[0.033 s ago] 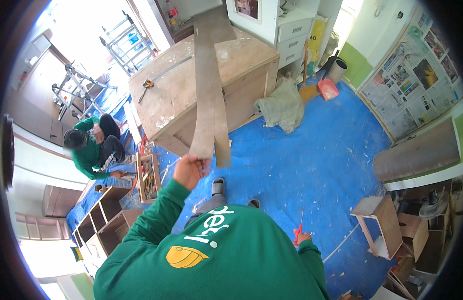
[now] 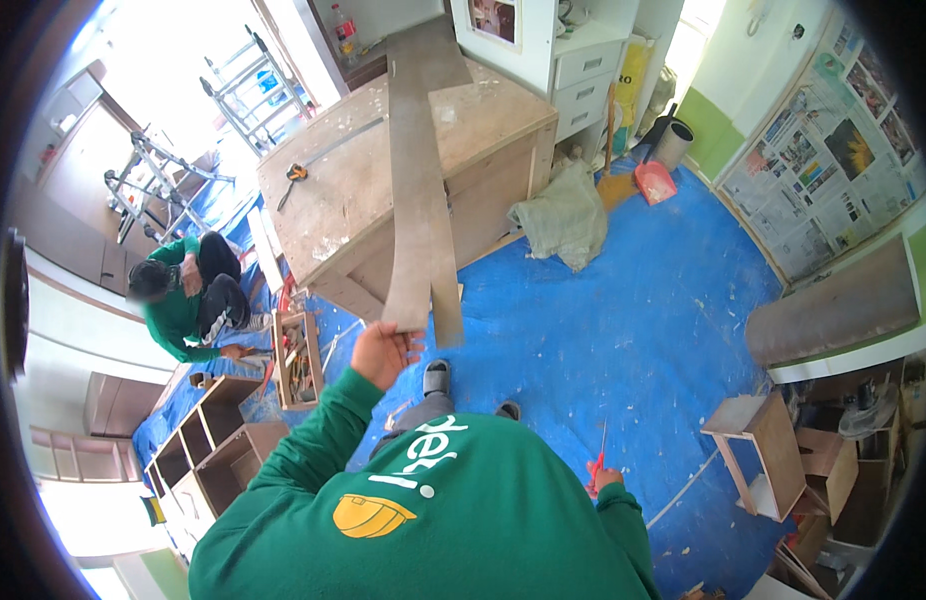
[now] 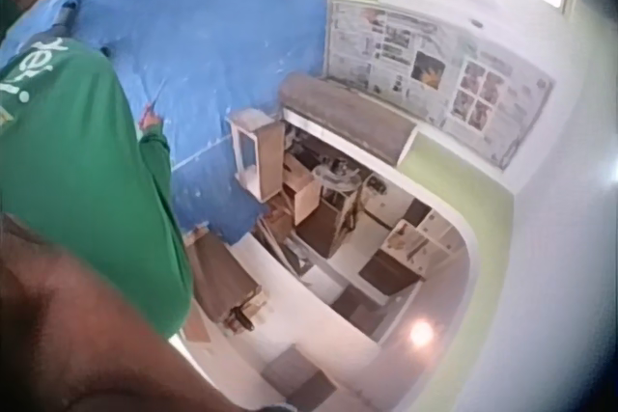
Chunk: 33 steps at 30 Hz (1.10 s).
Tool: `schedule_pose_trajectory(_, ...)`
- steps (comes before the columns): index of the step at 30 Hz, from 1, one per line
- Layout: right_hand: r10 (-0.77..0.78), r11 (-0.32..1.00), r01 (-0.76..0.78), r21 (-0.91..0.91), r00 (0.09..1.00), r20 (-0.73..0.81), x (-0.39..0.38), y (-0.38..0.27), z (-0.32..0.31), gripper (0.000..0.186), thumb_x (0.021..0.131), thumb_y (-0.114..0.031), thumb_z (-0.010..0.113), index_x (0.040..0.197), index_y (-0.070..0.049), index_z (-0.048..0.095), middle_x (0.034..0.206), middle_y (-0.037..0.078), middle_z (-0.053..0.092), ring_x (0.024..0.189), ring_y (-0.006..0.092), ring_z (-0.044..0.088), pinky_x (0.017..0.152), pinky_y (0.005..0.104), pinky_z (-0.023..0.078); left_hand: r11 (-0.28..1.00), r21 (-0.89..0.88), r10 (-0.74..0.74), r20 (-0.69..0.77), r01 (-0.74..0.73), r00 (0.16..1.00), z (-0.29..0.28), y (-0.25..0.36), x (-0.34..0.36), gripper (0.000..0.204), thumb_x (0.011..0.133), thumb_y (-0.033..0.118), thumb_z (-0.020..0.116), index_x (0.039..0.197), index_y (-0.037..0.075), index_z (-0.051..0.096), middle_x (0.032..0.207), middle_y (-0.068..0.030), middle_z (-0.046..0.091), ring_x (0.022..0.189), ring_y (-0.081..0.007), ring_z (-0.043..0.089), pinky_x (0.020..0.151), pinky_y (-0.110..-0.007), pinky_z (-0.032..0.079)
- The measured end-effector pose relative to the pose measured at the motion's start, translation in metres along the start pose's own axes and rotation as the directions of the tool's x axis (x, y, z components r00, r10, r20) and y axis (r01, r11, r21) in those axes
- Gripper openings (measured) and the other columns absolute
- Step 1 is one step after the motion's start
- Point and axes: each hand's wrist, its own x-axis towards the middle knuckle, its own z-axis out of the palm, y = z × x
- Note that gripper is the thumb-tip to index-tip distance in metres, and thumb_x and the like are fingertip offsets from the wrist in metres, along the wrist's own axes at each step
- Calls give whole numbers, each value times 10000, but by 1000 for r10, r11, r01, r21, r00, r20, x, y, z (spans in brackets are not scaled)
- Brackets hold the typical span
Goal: The person uses red-handled scissors to cut a long strip of brown material. They repeatedly trim the strip while standing in a room with blue floor protection and partially assembled furniture.
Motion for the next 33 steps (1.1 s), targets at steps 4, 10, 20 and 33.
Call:
schedule_pose_trajectory(4, -2, 996, 0, -85, 1000, -14, -16, -4, -6, 438, 773, -407, 771, 866, -14, 601, 714, 113, 628, 565, 249, 651, 478, 401, 553, 987, -92, -143, -143, 131, 979, -42, -58, 14, 431, 931, 381, 400, 1175, 67, 566, 1022, -91, 651, 865, -256, 617, 809, -407, 475)
schedule_pose_trajectory(10, -31, 997, 32, -72, 999, 15, 3, -19, -18, 355, 792, -363, 761, 860, -34, 647, 714, 97, 648, 553, 221, 649, 448, 363, 533, 966, 34, -230, -344, 257, 910, -74, -108, 54, 546, 895, 408, 531, 1310, 58, 475, 1293, -146, 518, 1083, -325, 550, 880, -441, 459)
schedule_pose_trajectory(20, -122, 978, 120, -168, 992, -3, 8, -10, -18, 336, 732, -271, 825, 785, -21, 607, 664, 82, 643, 483, 179, 582, 430, 327, 477, 911, 201, -242, -449, 361, 860, -127, -122, 120, 508, 881, 393, 547, 1324, 156, 474, 1351, -82, 451, 1108, -338, 500, 913, -492, 423)
schedule_pose_trajectory(33, -55, 985, 47, -169, 998, -40, -18, 16, -26, 420, 704, -348, 844, 754, -9, 601, 619, 88, 619, 492, 173, 557, 475, 348, 448, 867, 316, -208, -471, 385, 857, -149, -130, 144, 512, 837, 378, 621, 1258, 100, 531, 1195, -93, 536, 975, -269, 593, 749, -428, 515)
